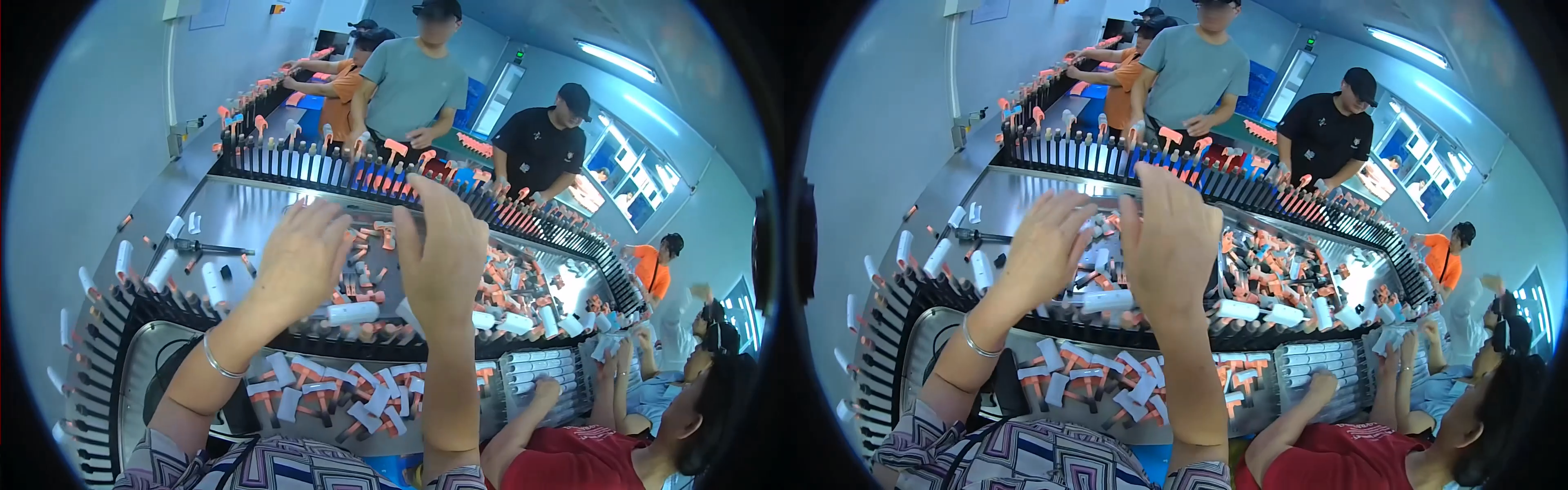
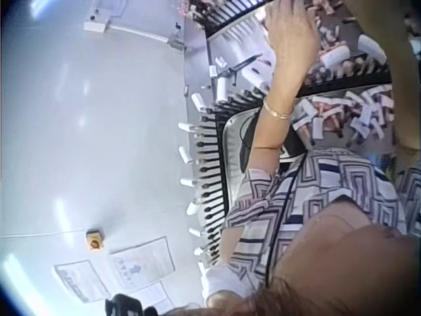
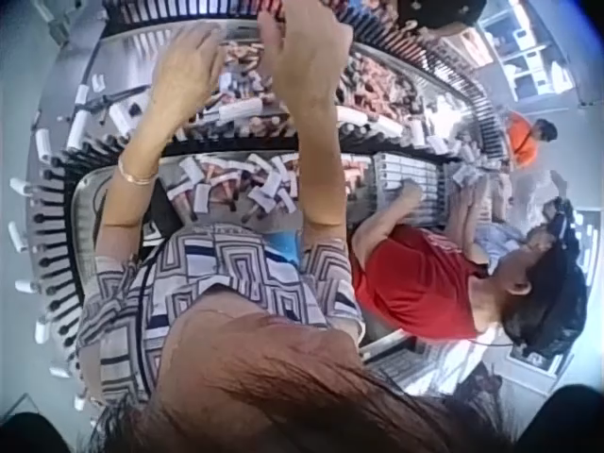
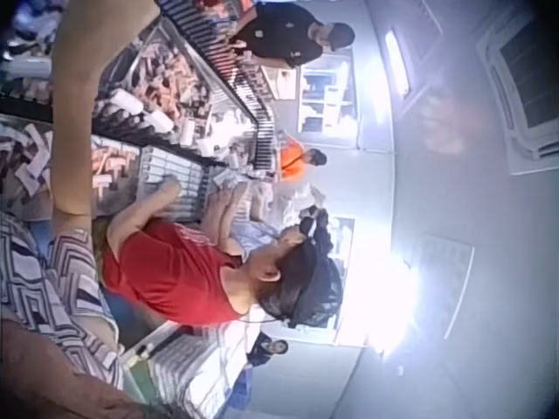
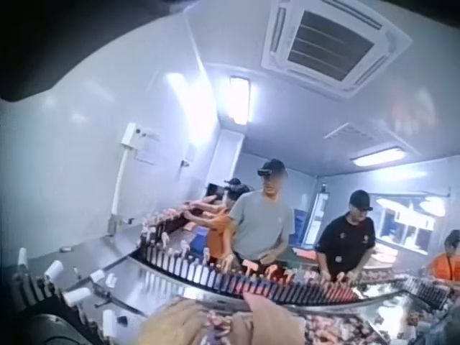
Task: Sorting small components and placing them into slots on an assembly line conveyor.
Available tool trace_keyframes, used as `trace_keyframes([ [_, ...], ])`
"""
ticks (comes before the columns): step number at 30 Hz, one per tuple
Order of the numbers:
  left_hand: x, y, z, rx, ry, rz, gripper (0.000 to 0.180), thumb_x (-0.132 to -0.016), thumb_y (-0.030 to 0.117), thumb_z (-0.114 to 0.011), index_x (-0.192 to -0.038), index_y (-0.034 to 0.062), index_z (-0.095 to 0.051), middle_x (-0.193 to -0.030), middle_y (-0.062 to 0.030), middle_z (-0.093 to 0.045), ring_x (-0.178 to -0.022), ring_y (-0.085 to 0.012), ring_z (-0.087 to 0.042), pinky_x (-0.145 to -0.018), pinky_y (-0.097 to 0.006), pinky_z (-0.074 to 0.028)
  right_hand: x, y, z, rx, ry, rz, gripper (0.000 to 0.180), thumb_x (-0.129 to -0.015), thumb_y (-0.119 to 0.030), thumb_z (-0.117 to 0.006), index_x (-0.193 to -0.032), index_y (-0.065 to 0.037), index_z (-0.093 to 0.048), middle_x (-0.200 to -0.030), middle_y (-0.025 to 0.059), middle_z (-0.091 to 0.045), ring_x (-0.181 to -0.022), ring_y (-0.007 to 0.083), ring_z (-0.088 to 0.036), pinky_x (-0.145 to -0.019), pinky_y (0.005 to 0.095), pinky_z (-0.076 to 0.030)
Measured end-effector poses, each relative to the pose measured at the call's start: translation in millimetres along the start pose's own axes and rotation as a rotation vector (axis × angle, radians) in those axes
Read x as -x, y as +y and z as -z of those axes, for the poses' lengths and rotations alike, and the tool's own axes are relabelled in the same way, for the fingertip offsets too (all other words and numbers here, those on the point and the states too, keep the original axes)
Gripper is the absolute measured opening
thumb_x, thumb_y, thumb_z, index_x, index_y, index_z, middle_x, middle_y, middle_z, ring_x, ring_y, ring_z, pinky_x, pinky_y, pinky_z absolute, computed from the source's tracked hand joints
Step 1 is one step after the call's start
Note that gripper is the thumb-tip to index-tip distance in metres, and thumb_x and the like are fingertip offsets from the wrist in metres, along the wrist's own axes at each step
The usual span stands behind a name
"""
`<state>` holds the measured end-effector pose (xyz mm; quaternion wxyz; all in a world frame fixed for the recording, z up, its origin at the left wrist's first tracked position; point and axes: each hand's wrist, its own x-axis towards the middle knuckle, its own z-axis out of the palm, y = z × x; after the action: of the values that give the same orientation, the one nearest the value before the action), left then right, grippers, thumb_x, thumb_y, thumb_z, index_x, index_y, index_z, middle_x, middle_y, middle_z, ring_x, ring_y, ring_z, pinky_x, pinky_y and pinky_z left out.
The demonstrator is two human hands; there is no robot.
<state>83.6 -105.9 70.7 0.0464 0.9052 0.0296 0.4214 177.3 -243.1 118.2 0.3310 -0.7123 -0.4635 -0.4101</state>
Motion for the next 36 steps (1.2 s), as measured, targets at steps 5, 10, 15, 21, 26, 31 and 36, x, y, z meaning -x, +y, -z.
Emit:
trace_keyframes([
  [5,17,-4,-73,0.067,-0.733,0.208,0.029,-0.089,0.024,-0.048,-0.097,0.0024,-0.065,-0.107,-0.0178,-0.062,-0.099,-0.0341,-0.059,-0.089,-0.045,-0.044,88,62,-91,0.195,-0.675,-0.185,0.028,-0.088,-0.031,-0.054,-0.101,-0.007,-0.06,-0.1,0.0096,-0.064,-0.092,0.0273,-0.06,-0.074,0.0431,-0.045],
  [10,57,-33,-68,0.02,-0.632,0.274,0.042,-0.092,0.036,-0.039,-0.083,0.0054,-0.067,-0.082,-0.0172,-0.066,-0.082,-0.0334,-0.065,-0.07,-0.046,-0.051,104,40,-111,-0.113,-0.853,-0.2,0.034,-0.091,-0.036,-0.044,-0.099,-0.007,-0.06,-0.09,0.0132,-0.064,-0.081,0.0362,-0.063,-0.068,0.0462,-0.05],
  [15,81,-61,-37,-0.175,-0.409,0.223,0.03,-0.085,0.032,-0.053,-0.083,0.0053,-0.068,-0.081,-0.013,-0.065,-0.081,-0.0297,-0.063,-0.078,-0.043,-0.046,93,-16,-110,-0.329,-0.527,-0.029,0.027,-0.084,-0.025,-0.061,-0.106,-0.009,-0.06,-0.096,0.0104,-0.063,-0.09,0.03,-0.061,-0.073,0.0436,-0.046],
  [21,28,-4,28,-0.111,-0.177,0.042,0.03,-0.078,0.024,-0.063,-0.1,0.0029,-0.062,-0.106,-0.0137,-0.06,-0.107,-0.0309,-0.054,-0.097,-0.045,-0.038,11,-43,30,-0.262,-0.426,-0.004,0.029,-0.08,-0.02,-0.068,-0.105,-0.007,-0.06,-0.102,0.0096,-0.064,-0.09,0.0275,-0.062,-0.073,0.0396,-0.045],
  [26,-9,23,-5,0.016,0.091,-0.073,0.019,-0.082,0.019,-0.058,-0.091,0.0028,-0.059,-0.093,-0.013,-0.059,-0.1,-0.029,-0.055,-0.097,-0.042,-0.037,-4,4,40,-0.061,-0.034,-0.224,0.029,-0.083,-0.012,-0.064,-0.11,-0.004,-0.062,-0.101,0.0115,-0.065,-0.089,0.0238,-0.062,-0.078,0.0356,-0.042],
  [31,51,9,-89,0.025,-0.826,0.071,0.032,-0.088,0.028,-0.047,-0.088,0.0043,-0.068,-0.088,-0.0152,-0.066,-0.085,-0.0339,-0.064,-0.074,-0.048,-0.05,134,71,-82,0.394,-0.902,0.002,0.028,-0.086,-0.022,-0.056,-0.109,-0.008,-0.06,-0.096,0.0137,-0.062,-0.091,0.0317,-0.06,-0.078,0.0406,-0.048],
  [36,63,-39,-76,0.033,-0.698,0.329,0.038,-0.091,0.035,-0.043,-0.087,0.0063,-0.067,-0.084,-0.016,-0.066,-0.083,-0.0344,-0.064,-0.072,-0.047,-0.051,107,23,-106,-0.037,-0.73,-0.324,0.026,-0.086,-0.027,-0.056,-0.102,-0.008,-0.064,-0.099,0.0131,-0.065,-0.089,0.0309,-0.063,-0.077,0.0405,-0.049],
])
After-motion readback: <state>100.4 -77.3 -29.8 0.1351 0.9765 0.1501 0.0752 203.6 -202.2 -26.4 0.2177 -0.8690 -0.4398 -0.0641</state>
